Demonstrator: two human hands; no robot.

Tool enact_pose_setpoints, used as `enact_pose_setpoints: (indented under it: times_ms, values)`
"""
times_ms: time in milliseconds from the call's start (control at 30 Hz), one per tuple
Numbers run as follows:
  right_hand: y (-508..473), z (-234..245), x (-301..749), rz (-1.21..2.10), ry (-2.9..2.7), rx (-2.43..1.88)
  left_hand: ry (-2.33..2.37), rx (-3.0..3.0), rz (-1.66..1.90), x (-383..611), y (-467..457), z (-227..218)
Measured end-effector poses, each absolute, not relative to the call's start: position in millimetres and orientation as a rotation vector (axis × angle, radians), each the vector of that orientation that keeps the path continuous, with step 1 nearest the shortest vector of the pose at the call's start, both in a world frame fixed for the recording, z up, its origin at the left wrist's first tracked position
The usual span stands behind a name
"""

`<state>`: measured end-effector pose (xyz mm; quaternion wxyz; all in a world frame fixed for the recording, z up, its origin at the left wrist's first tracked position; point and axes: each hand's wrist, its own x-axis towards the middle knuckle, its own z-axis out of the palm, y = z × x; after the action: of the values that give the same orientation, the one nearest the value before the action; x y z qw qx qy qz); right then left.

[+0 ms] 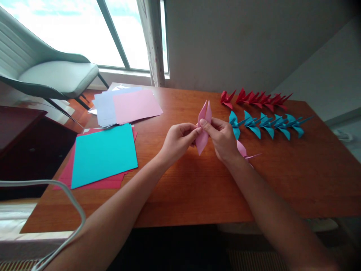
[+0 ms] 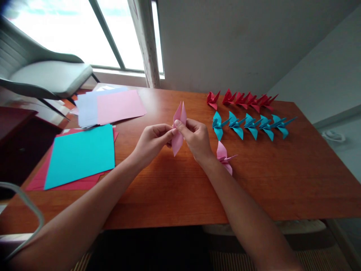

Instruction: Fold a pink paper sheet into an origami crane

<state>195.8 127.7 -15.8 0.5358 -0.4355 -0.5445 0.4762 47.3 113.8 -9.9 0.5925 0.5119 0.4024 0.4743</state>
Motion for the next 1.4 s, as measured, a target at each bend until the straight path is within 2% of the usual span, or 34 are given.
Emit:
enact_pose_setpoints:
  times_ms: [233,667,1000,1400]
  values:
    - [129.2,-18.0,196.4,0.970,-1.283,-1.099,0.861,1.122,0.919,50.5,108.0,-8.1]
    - [130.0,-18.2,195.7,1.000,-1.257,-1.080,0.801,1.029,0.879,49.3,109.4,-12.0]
    - [129.9,-16.8,196.4,0.757,-1.257,-1.184,0.852,1.025,0.869,52.2,105.8,-9.1]
    - [130.8,-18.9,195.8,0.924,-1.262,-1.128,0.814,1.001,0.912,53.2,105.8,-9.5]
